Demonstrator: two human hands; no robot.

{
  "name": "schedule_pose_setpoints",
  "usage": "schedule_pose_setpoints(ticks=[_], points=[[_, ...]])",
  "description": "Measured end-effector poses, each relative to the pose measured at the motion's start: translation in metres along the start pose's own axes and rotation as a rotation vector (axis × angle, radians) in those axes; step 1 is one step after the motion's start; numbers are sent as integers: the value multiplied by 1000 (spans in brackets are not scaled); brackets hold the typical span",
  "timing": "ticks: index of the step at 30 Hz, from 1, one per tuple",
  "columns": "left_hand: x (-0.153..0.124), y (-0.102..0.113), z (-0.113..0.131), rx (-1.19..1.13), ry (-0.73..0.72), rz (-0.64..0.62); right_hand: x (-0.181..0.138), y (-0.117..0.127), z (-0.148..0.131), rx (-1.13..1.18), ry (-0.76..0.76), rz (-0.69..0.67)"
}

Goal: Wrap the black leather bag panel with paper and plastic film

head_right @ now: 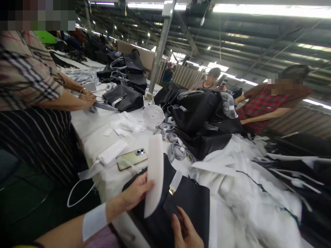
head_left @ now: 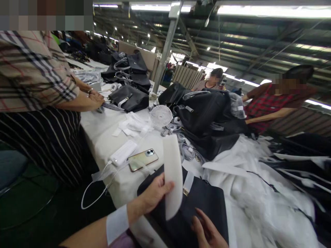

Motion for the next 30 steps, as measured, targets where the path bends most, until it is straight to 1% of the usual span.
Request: schedule_pose_setpoints(ticks=[1,3,5,6,8,10,12,13,15,18,20,22,26,30], points=[[0,13,21,9,-47,47,12,-5,-18,-88,137,3],[2,41,57,83,-138,143,37,-23,-54,-223,420,5],[6,65,82,188,-192,222,58,-48,-86,-319,677,7],[9,74,89,236,-202,251,67,-63,-100,-371,790,0],[16,88,95,342,-202,304,80,-93,-121,-492,977,-31],[25,95,94,464,-176,352,87,-118,-130,-586,1102,-92],[34,97,88,555,-127,379,89,-133,-131,-582,1169,-126],[38,97,84,580,-102,377,89,-134,-129,-539,1188,-111],[45,94,78,600,-46,327,85,-128,-123,-417,1227,-10],[51,87,70,632,66,190,78,-113,-114,-278,1264,174],[52,84,66,664,141,109,77,-108,-111,-239,1263,221],[51,82,65,756,152,76,77,-107,-111,-216,1249,227],[53,78,69,1084,70,62,77,-108,-111,-166,1228,228],[56,68,72,1363,105,4,77,-106,-110,-153,1211,236]])
Point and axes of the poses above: each hand's wrist, its own x-axis towards the middle knuckle, its own y-axis out of the back of the hand, z = x × y, the point moved 5 cm from there along x, towards the middle knuckle, and after that the axes turned 6 degrees about -x, right-handed, at the moved point
